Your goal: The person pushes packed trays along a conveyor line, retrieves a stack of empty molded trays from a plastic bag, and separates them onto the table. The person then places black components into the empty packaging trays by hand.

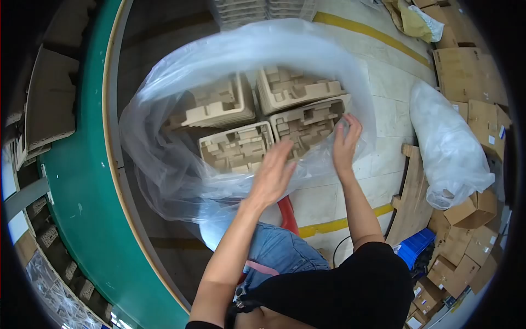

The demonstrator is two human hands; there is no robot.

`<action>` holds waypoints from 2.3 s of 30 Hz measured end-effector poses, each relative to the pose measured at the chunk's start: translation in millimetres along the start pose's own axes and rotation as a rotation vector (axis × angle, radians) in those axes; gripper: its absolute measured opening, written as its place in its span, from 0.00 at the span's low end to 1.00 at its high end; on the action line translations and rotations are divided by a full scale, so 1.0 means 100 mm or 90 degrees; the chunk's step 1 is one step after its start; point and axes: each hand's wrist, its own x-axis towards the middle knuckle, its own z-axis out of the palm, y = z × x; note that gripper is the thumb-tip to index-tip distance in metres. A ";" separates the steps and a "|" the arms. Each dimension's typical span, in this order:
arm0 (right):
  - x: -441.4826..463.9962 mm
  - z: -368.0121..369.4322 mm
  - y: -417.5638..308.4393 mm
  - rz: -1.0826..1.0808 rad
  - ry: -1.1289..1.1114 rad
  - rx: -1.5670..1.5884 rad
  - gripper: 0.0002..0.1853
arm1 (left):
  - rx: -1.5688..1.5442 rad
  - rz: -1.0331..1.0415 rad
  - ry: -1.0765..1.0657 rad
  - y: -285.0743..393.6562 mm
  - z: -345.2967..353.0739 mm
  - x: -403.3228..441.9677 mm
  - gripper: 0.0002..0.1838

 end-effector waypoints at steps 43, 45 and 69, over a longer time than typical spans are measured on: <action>0.95 0.65 0.77 -0.150 -0.407 -0.014 0.17 | -0.227 -0.409 0.072 -0.28 1.06 -0.41 0.39; 0.93 0.44 0.58 -0.170 -0.424 -0.029 0.17 | -0.203 -0.377 0.082 -0.07 1.01 -0.30 0.40; 0.15 -0.73 -2.17 -0.174 -0.306 -0.183 0.20 | -0.242 -0.248 0.017 0.45 0.64 -0.61 0.42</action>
